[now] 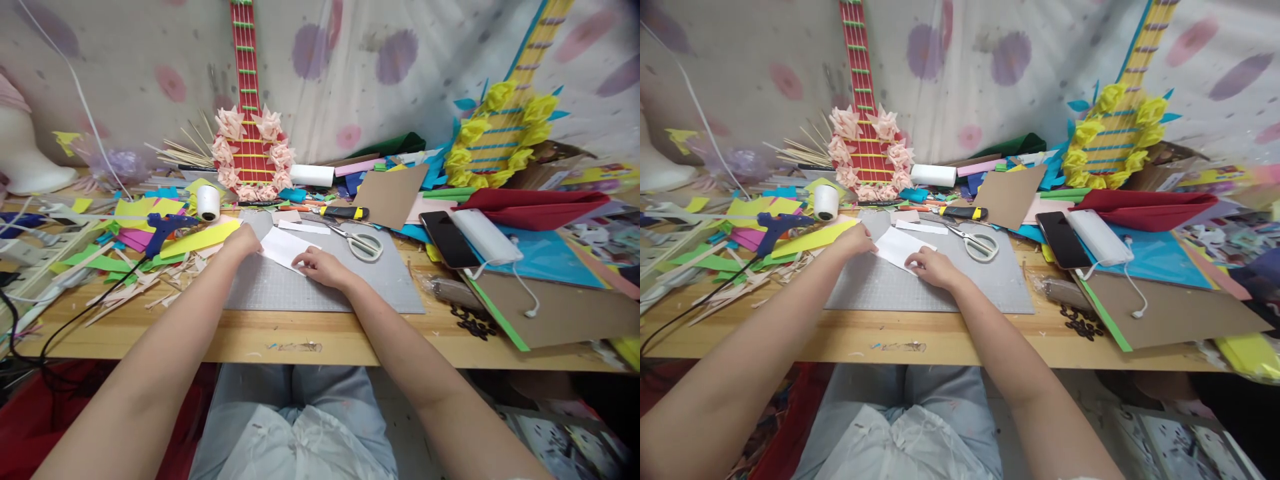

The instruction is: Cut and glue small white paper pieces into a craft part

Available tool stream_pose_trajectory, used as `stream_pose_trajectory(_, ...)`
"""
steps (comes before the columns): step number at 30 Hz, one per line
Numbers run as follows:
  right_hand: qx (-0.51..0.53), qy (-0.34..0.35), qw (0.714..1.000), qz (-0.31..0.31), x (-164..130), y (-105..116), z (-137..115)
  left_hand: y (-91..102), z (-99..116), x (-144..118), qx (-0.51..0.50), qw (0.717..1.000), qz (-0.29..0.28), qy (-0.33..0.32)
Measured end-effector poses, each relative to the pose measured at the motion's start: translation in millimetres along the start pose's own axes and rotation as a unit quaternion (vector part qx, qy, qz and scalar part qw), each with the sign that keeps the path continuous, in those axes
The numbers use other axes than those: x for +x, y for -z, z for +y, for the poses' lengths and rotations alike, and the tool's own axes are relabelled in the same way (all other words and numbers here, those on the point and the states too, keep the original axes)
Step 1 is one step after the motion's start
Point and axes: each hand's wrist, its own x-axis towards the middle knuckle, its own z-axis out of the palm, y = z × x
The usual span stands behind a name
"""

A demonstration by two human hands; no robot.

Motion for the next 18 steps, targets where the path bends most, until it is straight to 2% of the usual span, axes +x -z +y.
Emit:
stream_pose_trajectory(6, -0.003, -0.001, 1.0, -0.003, -1, 2, -2, 6.0, 10, 3, 0.091, 0.993, -0.062, -0.042)
stream_pose_trajectory(13, 0.003, -0.003, 1.0, -0.003, -1, 3, -3, 8.8, 21, 2, 0.102, 0.986, -0.13, 0.017)
stream_pose_trajectory(15, 0.004, -0.005, 1.0, -0.002, -2, 3, -4, 8.7, 23, 3, 0.122, 0.984, -0.131, 0.002)
stream_pose_trajectory(18, 0.004, -0.007, 1.0, -0.001, -1, 3, -4, 7.2, 25, 7, 0.165, 0.98, -0.1, -0.04)
